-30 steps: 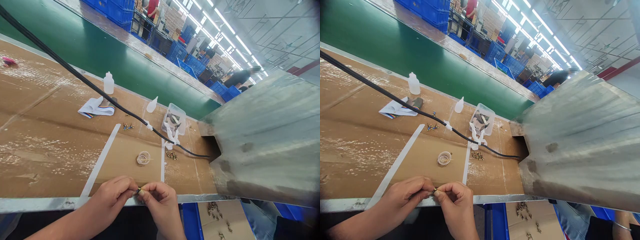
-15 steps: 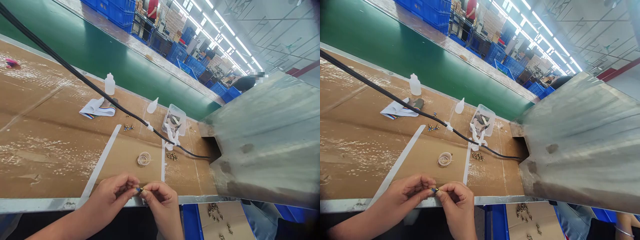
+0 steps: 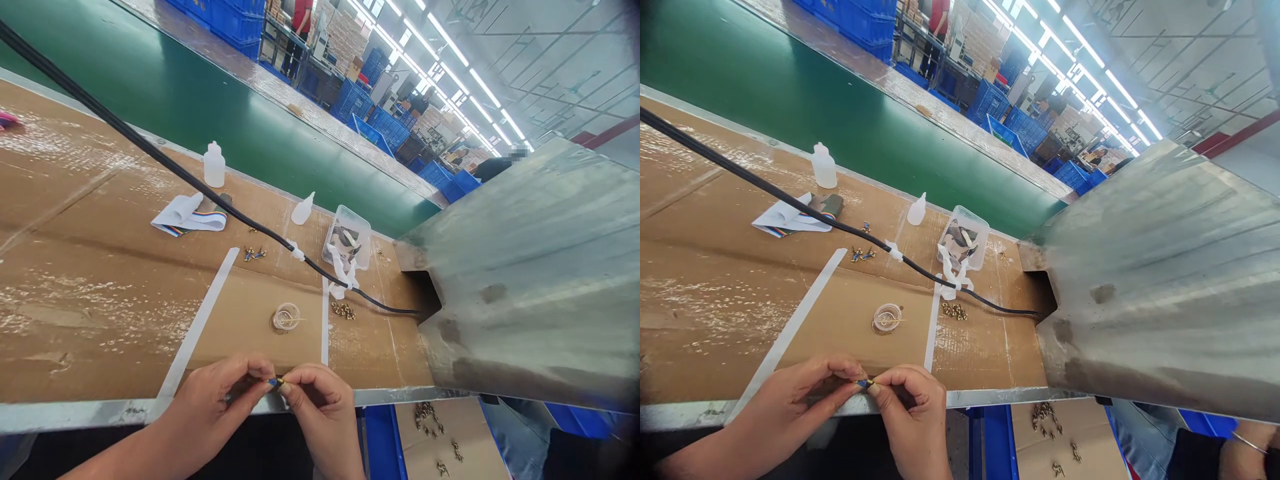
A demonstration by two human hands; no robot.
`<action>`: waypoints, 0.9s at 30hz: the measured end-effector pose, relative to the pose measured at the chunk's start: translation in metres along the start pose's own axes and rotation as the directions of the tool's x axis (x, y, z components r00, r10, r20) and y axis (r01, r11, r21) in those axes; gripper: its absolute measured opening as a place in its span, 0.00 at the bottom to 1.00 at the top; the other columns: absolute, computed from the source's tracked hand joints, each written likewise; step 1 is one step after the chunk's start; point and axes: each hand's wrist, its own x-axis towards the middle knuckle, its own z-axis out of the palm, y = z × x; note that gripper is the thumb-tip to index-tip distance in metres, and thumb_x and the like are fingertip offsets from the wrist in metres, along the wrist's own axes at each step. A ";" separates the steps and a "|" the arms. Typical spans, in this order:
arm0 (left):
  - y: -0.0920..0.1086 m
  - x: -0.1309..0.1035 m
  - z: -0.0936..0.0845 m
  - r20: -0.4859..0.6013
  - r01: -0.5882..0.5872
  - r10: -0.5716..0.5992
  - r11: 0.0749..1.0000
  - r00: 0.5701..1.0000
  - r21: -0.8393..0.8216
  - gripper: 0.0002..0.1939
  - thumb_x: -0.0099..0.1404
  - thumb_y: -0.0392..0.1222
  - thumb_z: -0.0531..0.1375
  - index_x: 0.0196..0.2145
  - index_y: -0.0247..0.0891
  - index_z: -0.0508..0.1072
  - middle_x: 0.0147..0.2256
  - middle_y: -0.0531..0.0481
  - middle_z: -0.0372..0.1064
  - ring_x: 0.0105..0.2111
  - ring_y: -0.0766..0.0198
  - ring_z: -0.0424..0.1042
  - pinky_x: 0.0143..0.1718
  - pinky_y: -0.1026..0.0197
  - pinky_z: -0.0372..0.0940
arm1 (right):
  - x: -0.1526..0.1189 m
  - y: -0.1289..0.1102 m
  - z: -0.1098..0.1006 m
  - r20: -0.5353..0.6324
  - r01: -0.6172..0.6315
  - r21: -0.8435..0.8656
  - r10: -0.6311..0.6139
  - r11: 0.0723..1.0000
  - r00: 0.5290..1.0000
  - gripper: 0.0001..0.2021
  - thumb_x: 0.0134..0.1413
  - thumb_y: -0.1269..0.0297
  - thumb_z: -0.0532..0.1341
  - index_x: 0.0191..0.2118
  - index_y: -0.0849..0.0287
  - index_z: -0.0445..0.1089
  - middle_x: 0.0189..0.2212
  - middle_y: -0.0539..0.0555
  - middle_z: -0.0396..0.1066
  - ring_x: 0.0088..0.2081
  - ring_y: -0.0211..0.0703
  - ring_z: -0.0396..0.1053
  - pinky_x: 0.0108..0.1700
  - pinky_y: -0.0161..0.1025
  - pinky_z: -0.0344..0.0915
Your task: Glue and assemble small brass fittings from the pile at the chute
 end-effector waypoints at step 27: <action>0.006 0.002 -0.003 0.072 0.011 -0.017 0.997 0.997 0.071 0.05 0.66 0.38 0.56 0.35 0.44 0.71 0.29 0.58 0.74 0.29 0.68 0.75 0.29 0.71 0.67 | 0.004 -0.001 -0.004 0.043 0.059 -0.050 -0.057 0.997 0.997 0.04 0.53 0.67 0.68 0.29 0.56 0.80 0.25 0.50 0.76 0.28 0.38 0.70 0.32 0.31 0.63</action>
